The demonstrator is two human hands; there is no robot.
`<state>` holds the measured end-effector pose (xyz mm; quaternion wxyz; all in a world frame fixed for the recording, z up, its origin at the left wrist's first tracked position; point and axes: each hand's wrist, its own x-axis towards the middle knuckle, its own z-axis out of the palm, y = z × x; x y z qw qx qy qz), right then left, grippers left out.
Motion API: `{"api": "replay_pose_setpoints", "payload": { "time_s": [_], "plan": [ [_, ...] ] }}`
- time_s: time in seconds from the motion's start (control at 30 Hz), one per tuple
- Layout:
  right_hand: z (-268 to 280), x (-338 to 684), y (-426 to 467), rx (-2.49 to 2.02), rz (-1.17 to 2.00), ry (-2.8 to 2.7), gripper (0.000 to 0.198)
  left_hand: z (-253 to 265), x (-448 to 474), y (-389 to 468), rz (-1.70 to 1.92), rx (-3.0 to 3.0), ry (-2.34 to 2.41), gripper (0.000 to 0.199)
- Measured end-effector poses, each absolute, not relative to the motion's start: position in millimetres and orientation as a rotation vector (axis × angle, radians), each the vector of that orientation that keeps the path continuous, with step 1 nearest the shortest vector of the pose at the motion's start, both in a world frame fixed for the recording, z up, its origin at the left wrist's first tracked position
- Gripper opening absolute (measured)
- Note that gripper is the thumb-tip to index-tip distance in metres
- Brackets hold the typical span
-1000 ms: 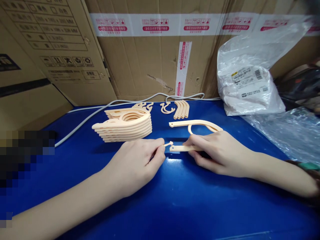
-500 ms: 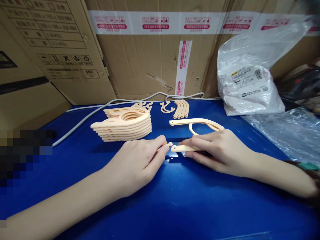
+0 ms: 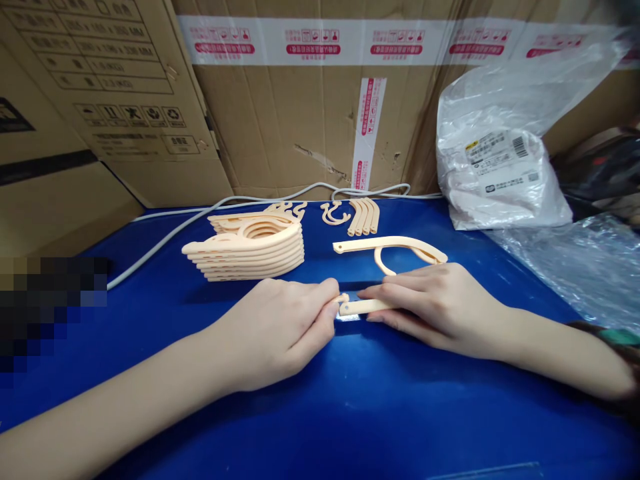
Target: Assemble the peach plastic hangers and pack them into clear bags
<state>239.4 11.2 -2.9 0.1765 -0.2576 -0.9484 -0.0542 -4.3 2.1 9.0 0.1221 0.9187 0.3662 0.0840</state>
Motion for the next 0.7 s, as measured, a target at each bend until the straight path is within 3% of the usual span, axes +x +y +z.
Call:
{"api": "replay_pose_setpoints", "payload": {
  "time_s": [0.7],
  "plan": [
    [-3.8,238.0,12.1,-0.702,-0.252,-2.711,0.03,7.4,-4.4,-0.3,0.225,2.689,1.107,0.03]
  ]
}}
